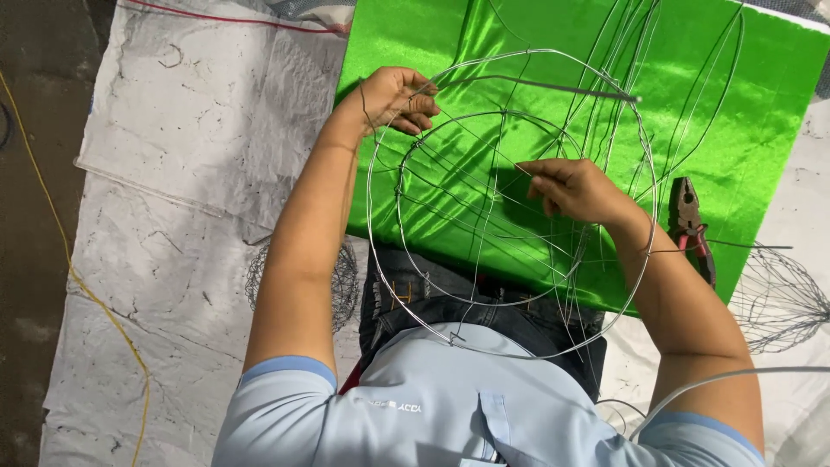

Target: Adding and securing circular structural wires to a wireframe base using pliers.

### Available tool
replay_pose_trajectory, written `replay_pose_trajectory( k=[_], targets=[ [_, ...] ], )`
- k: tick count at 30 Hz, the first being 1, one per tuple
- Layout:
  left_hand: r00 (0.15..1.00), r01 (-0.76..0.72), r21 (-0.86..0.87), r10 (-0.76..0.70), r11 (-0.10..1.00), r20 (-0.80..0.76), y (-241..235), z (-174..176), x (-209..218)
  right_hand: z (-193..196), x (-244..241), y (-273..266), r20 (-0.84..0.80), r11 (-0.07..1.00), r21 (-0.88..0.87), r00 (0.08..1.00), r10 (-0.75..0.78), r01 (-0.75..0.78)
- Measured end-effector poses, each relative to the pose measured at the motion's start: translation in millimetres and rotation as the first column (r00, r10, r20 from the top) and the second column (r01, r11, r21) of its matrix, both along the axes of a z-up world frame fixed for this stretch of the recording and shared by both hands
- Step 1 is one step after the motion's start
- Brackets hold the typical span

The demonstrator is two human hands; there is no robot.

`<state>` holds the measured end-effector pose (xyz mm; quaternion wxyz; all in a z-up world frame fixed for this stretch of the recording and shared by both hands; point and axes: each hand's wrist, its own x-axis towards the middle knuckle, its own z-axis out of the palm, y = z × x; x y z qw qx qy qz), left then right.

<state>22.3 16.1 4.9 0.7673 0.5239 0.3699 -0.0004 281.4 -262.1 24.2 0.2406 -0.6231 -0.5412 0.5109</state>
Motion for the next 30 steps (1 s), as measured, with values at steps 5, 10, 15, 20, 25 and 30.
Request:
replay_pose_trajectory(
  k=[5,10,15,20,25,30],
  targets=[
    [0.982,0.173,0.041,-0.169,0.984,-0.079,0,-5,-6,-5,5,-14,-0.072,0.991,-0.038,0.989,-0.132,0.130],
    [0.953,0.290,0.024,-0.286,0.957,-0.099,-5,0,-5,-5,8,-22,-0.122,0.986,-0.040,0.979,-0.164,0.160],
    [0.968,0.171,-0.038,-0.161,0.985,0.193,-12,-1,-14,-7,8,-26,-0.331,0.971,0.034,0.919,-0.212,0.236],
    [0.972,0.022,-0.286,0.047,0.958,0.230,-24,-11,-20,0,3,-27,-0.296,0.979,0.040,0.938,-0.179,0.200],
    [0.968,-0.072,-0.308,0.141,0.949,0.206,-32,-22,-27,-1,1,-27,-0.285,0.984,0.037,0.946,-0.158,0.175],
    [0.968,-0.161,-0.155,0.186,0.975,0.166,-39,-10,-29,1,15,-36,-0.415,0.990,-0.037,0.899,-0.137,0.135]
  ],
)
